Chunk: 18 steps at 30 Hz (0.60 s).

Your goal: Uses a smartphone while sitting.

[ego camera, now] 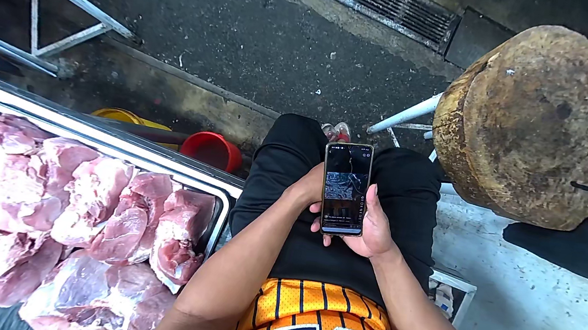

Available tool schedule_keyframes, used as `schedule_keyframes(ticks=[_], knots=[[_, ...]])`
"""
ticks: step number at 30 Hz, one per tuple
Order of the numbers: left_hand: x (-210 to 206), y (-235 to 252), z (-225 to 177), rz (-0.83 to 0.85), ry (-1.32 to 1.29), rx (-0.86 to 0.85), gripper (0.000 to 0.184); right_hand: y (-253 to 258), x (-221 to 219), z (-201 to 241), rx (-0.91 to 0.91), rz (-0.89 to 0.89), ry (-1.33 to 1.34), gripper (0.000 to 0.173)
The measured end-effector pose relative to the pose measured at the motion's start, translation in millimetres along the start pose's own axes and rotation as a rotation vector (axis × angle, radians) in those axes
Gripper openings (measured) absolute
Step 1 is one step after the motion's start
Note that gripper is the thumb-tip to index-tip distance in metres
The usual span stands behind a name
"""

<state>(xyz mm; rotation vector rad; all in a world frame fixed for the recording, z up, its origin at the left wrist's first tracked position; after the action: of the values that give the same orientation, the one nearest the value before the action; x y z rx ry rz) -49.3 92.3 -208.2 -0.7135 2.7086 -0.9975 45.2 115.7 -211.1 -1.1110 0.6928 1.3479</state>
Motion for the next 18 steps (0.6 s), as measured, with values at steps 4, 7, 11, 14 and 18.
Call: schedule_keyframes(ticks=[4,7,11,14,18], knots=[[0.9,-0.2,1.2,-0.011,0.052,0.016,0.013,0.1,-0.1,0.3,0.000,0.003,0.003,0.083],[0.7,1.5,1.5,-0.006,0.060,0.010,0.012,0.2,-0.3,0.1,-0.002,0.000,0.010,0.083],[0.6,3.8,2.4,-0.003,0.008,-0.036,0.008,0.1,-0.7,0.4,0.000,-0.009,0.016,0.083],[1.0,1.6,0.0,-0.005,0.025,-0.024,0.008,0.2,-0.5,0.6,0.001,-0.013,0.011,0.083],[2.0,-2.9,-4.4,-0.013,0.030,0.014,0.005,0.5,-0.1,0.6,0.000,-0.013,0.000,0.083]])
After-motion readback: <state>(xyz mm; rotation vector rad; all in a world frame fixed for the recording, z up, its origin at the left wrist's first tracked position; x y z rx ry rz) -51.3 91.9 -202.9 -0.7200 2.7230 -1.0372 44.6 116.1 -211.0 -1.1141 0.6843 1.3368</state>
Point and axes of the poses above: each hand's wrist, its own y-axis towards the middle knuckle, its own x-axis out of the back of the hand, z = x × y, the point moved 9 cm from there along y, towards the middle knuckle, and after that the axes turned 9 degrees about x, right-handed, at the moved point
